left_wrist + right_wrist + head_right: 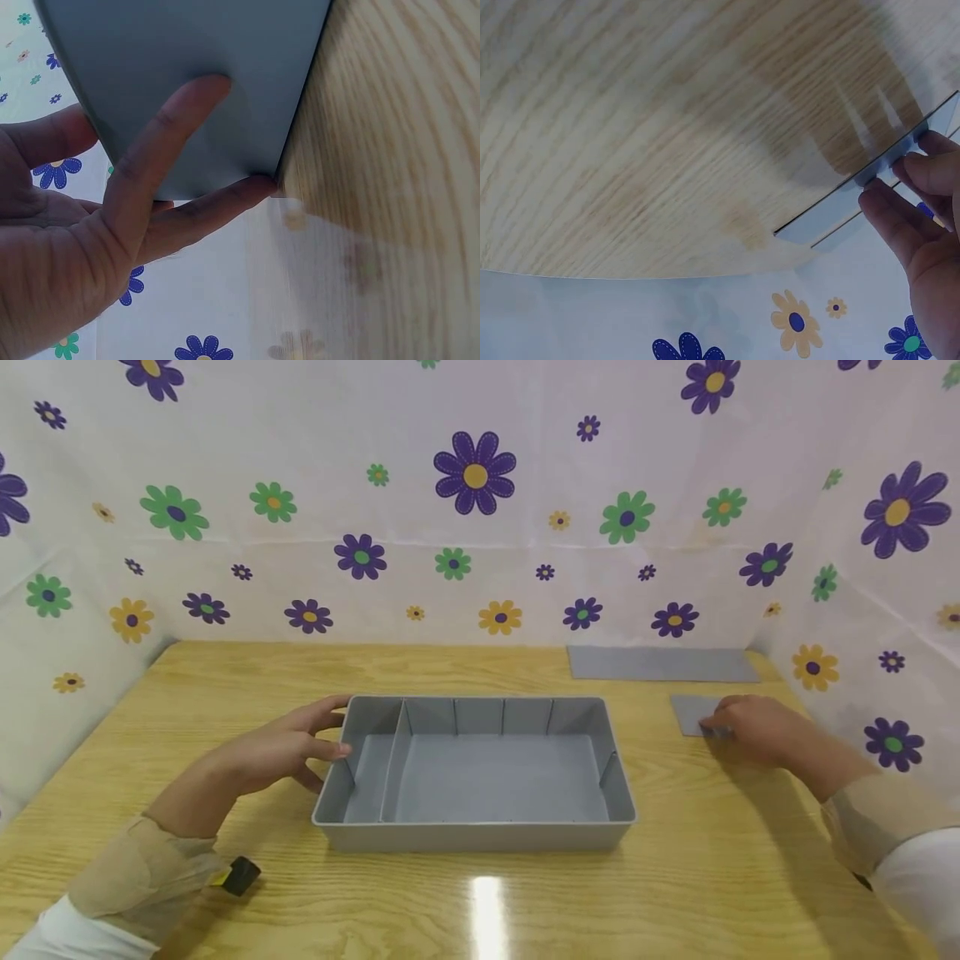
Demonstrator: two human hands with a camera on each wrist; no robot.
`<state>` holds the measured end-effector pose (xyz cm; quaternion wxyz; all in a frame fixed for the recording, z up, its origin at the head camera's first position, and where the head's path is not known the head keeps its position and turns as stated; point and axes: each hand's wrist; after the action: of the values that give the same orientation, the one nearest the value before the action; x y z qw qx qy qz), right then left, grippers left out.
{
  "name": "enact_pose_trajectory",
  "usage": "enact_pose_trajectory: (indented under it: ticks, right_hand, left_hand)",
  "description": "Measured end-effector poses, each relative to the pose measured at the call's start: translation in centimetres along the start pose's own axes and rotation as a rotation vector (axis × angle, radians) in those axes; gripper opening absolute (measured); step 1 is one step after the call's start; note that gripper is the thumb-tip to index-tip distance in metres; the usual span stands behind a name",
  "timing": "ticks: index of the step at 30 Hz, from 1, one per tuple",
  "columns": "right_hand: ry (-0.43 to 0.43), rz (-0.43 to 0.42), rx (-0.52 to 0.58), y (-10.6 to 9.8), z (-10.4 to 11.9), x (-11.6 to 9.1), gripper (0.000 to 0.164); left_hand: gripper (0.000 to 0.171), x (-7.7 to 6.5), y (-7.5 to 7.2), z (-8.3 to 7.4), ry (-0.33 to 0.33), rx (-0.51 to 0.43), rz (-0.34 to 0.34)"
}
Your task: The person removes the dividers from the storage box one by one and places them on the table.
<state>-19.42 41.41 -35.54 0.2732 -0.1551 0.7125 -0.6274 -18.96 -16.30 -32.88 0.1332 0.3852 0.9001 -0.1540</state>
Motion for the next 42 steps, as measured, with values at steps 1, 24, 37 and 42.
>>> enact_pose_trajectory:
  ticks: [1,24,37,42]
  right_hand:
    - [0.006,0.009,0.001,-0.1,-0.1,0.1,0.034]
    - [0.063,0.054,0.038,-0.3,-1.9,1.4,0.035]
    - [0.067,0.047,0.018,0.0,-1.7,1.6,0.032]
    - [0.084,0.053,0.016,0.0,-1.7,1.5,0.033]
  left_hand:
    - [0.062,0.0,0.0,0.0,0.001,0.002,-0.002]
    - [0.063,0.0,0.0,-0.2,0.001,0.012,-0.006]
    - [0.065,-0.1,0.1,0.0,-0.001,0.002,-0.005]
    - [0.064,-0.1,0.0,0.0,0.002,-0.001,-0.003]
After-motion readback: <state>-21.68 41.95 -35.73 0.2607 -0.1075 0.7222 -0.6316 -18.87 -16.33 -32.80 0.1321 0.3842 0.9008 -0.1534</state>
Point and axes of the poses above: each hand's wrist, its own x-axis towards the middle knuckle, its own y-axis out of the palm, z = x × y, and after that the axes turned 11 degrees about z, right-handed
